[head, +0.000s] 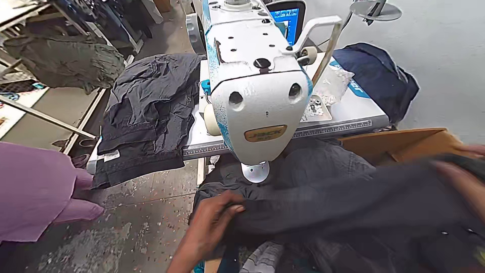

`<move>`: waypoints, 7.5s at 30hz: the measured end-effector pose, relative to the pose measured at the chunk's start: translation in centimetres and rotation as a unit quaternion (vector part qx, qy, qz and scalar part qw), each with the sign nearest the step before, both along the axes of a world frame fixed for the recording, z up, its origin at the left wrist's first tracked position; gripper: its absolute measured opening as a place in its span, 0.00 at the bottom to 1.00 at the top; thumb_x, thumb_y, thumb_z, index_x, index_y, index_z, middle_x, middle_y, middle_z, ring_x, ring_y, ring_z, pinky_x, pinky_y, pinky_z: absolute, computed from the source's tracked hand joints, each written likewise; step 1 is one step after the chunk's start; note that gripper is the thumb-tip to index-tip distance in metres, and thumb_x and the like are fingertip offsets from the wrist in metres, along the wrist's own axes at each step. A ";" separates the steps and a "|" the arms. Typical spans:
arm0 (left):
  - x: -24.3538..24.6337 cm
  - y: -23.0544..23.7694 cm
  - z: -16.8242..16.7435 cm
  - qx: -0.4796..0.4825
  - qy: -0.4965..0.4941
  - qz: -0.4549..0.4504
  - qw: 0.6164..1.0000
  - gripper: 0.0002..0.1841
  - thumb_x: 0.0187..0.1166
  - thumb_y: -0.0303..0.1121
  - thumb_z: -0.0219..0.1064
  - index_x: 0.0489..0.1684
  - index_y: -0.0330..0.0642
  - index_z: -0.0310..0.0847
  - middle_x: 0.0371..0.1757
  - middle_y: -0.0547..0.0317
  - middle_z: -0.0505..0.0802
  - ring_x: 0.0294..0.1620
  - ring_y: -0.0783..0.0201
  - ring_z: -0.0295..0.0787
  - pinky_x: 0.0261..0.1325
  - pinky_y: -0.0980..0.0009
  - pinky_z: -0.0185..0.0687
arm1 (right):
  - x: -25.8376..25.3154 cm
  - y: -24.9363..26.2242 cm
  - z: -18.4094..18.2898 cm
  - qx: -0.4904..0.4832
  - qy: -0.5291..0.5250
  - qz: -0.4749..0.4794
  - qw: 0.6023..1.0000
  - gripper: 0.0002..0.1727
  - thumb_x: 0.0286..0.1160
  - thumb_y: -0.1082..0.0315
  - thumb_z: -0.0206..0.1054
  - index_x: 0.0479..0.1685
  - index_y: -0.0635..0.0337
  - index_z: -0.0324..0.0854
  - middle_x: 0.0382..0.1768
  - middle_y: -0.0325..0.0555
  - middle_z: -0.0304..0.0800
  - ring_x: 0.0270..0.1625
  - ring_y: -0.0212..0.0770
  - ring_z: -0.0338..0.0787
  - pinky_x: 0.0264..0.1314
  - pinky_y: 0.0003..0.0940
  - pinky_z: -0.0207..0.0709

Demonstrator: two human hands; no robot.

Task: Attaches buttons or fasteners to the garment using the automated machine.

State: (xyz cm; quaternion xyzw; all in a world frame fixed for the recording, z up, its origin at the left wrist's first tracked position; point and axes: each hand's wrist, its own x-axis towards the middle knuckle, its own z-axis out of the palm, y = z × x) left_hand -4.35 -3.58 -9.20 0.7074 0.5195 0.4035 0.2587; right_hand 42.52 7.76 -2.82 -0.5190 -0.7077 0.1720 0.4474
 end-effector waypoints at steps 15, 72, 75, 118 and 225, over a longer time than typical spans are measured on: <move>0.4 6.4 -0.2 -0.138 -0.106 0.206 0.963 0.09 0.82 0.41 0.65 0.41 0.47 0.81 0.28 0.73 0.86 0.30 0.81 0.82 0.38 0.78 0.78 | -24.6 1.8 -6.9 -0.108 0.083 0.247 0.959 0.09 0.79 0.63 0.68 0.44 0.60 0.84 0.26 0.26 0.83 0.27 0.12 0.76 0.32 0.10 0.70; -2.9 0.8 0.9 -0.017 -0.122 0.137 0.983 0.12 0.84 0.46 0.65 0.37 0.50 0.88 0.30 0.79 0.92 0.32 0.87 0.86 0.39 0.86 0.84 | -22.1 3.3 -4.0 -0.163 0.040 0.482 0.860 0.18 0.84 0.55 0.66 0.50 0.63 0.75 0.39 0.34 0.85 0.43 0.15 0.83 0.50 0.15 0.78; -5.7 0.7 -0.2 -0.103 -0.182 0.234 0.950 0.07 0.80 0.38 0.65 0.38 0.49 0.87 0.28 0.79 0.93 0.29 0.84 0.89 0.36 0.84 0.87 | -17.9 6.5 -4.8 -0.178 -0.003 0.354 0.918 0.11 0.80 0.57 0.69 0.43 0.55 0.78 0.33 0.24 0.85 0.36 0.14 0.82 0.42 0.16 0.77; 2.1 6.7 -2.0 -0.076 0.010 0.217 0.973 0.17 0.80 0.45 0.60 0.33 0.40 0.85 0.24 0.65 0.84 0.27 0.75 0.80 0.34 0.70 0.75 | -20.2 10.0 -5.5 0.050 -0.080 0.105 0.990 0.08 0.77 0.72 0.68 0.44 0.68 0.88 0.35 0.55 0.91 0.33 0.44 0.89 0.40 0.41 0.82; 1.9 6.7 -2.8 -0.117 -0.062 0.207 0.969 0.26 0.82 0.39 0.57 0.72 0.27 0.75 0.64 0.41 0.88 0.68 0.65 0.83 0.74 0.66 0.74 | -21.5 14.0 -8.8 0.072 -0.290 0.049 0.953 0.10 0.78 0.74 0.66 0.50 0.67 0.90 0.44 0.60 0.89 0.52 0.62 0.90 0.47 0.53 0.85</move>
